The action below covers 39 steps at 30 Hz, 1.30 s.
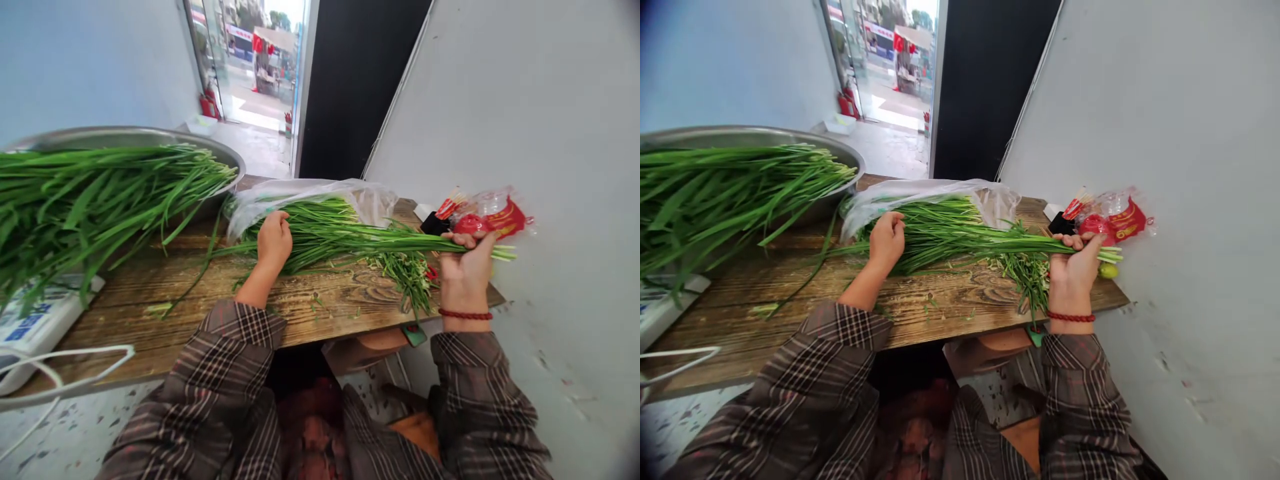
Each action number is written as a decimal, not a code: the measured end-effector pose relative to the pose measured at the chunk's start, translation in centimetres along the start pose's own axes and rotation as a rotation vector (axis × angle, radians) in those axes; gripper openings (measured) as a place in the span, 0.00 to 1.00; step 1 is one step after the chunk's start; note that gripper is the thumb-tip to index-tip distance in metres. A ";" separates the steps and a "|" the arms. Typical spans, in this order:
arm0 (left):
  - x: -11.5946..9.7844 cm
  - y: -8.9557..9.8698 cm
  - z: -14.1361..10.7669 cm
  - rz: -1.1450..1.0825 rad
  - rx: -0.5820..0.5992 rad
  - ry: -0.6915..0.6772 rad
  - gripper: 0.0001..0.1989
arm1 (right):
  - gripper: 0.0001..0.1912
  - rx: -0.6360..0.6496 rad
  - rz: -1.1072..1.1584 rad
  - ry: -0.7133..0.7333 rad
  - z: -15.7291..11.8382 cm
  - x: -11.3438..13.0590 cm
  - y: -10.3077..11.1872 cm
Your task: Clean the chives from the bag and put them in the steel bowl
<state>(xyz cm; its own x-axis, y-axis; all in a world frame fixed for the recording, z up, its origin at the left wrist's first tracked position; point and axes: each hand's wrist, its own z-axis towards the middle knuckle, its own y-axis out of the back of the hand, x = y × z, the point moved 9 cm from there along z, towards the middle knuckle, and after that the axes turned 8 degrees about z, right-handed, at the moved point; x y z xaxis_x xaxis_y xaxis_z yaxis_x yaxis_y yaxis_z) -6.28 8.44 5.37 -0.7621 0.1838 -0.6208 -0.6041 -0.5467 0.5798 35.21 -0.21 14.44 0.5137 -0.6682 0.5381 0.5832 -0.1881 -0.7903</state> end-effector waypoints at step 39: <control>-15.1 13.8 2.9 0.817 0.160 -0.446 0.14 | 0.15 1.064 -1.282 0.037 -13.4 -12.8 2.4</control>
<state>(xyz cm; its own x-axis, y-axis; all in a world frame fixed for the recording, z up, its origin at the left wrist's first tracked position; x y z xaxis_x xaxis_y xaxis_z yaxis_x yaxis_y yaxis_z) -3.79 0.47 24.27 -0.9623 0.1071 0.2500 0.1570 -0.5317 0.8322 21.60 -1.77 1.74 -0.6096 -0.4970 0.6176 0.7343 -0.0606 0.6761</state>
